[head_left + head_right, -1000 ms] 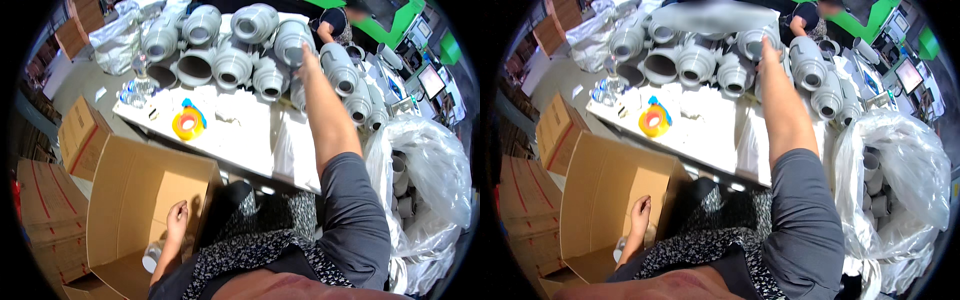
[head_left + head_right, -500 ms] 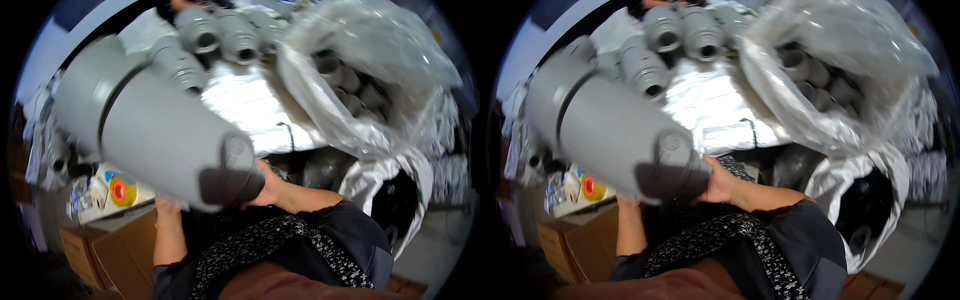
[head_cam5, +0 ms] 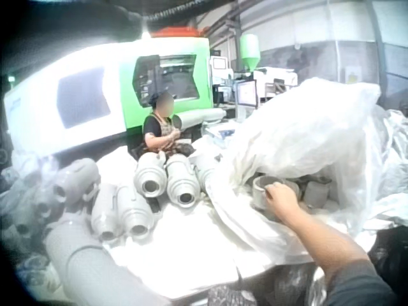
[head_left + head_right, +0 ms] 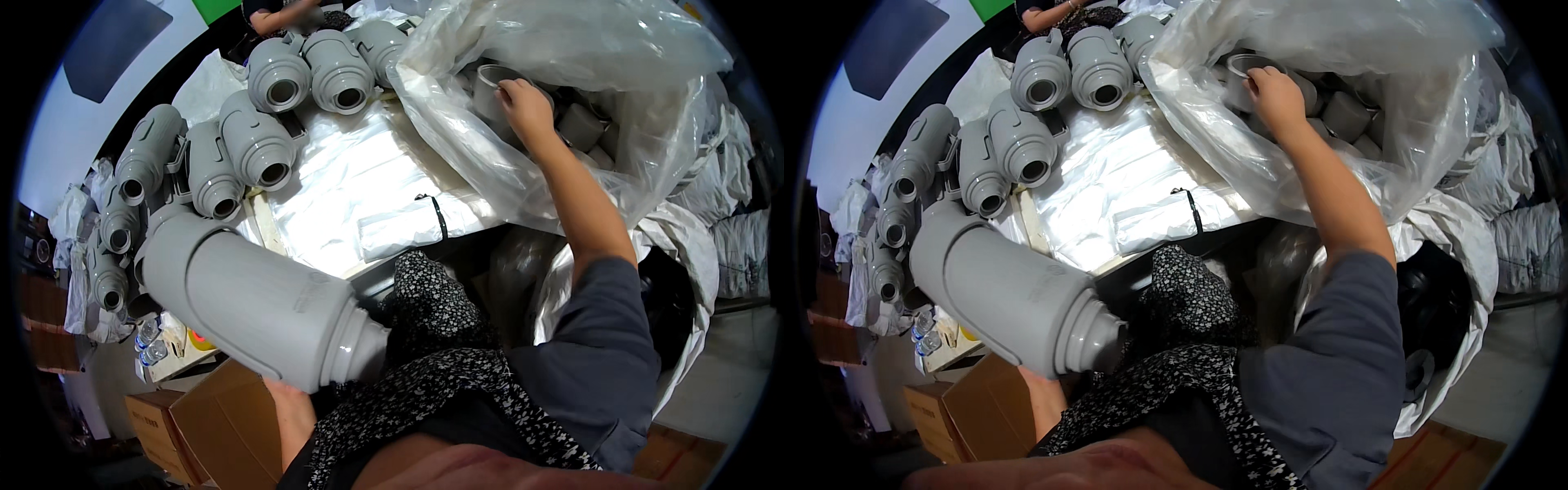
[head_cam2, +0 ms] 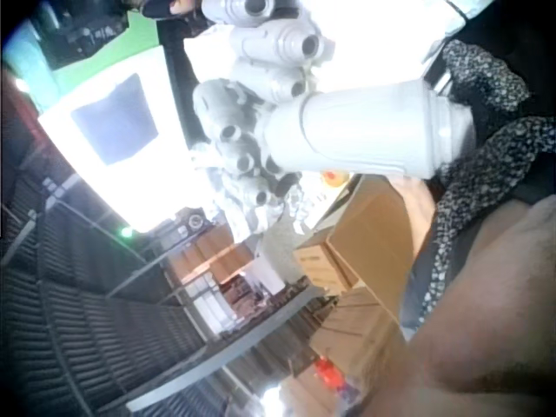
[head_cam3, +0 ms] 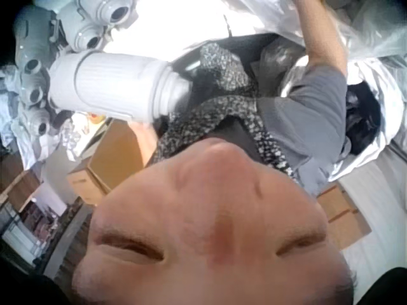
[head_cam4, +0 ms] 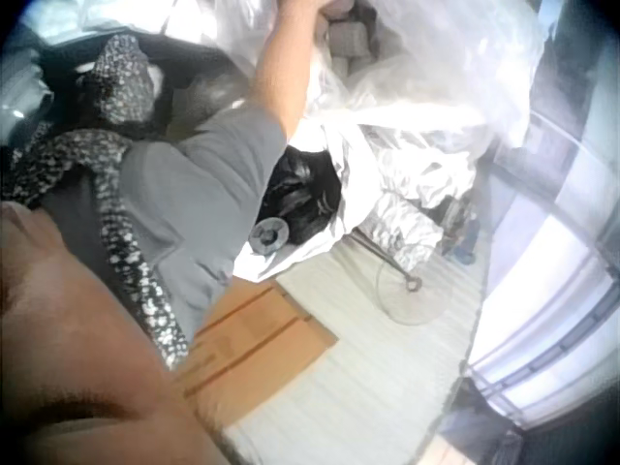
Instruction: The person places plastic components into a box, tapes the bottom and sides of another box using a handheld dispenser, and individually wraps vacuum flask bodies in plastic bags before placing them into a shipping container.
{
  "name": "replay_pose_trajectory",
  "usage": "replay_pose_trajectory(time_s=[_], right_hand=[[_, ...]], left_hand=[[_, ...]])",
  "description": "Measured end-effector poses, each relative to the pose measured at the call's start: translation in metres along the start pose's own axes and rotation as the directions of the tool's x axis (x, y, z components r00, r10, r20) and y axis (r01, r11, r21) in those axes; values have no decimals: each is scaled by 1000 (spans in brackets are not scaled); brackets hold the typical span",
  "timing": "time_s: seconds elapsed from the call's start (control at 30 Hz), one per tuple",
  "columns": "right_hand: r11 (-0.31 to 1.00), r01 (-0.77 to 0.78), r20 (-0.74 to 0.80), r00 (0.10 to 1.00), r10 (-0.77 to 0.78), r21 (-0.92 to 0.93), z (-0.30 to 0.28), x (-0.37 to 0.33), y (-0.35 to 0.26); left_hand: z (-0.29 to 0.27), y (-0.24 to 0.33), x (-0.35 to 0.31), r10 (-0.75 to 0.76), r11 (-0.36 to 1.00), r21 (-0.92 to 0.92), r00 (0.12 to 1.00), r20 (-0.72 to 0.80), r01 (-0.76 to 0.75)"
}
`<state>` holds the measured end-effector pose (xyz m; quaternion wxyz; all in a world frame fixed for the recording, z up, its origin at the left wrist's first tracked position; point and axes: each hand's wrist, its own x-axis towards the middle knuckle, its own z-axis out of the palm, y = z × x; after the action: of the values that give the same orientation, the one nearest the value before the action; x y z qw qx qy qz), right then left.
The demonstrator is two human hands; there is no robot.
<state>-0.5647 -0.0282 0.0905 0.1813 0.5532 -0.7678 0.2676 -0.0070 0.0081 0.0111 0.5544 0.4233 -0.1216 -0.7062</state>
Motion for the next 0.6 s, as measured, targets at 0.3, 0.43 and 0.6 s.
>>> replay_pose_trajectory(time_s=[0.3,0.43,0.6], right_hand=[[611,-475,722,646,-246,633,-18,-300,-187],[662,-100,303,932,-199,743,-65,-310,-138],[801,-527,-72,821,566,283,-142,-290,21]], left_hand=[[15,35,16,106,926,305,930,352,-221],[31,-13,3,-49,778,579,895,443,-244],[14,-47,-21,-154,512,796,877,456,-324]])
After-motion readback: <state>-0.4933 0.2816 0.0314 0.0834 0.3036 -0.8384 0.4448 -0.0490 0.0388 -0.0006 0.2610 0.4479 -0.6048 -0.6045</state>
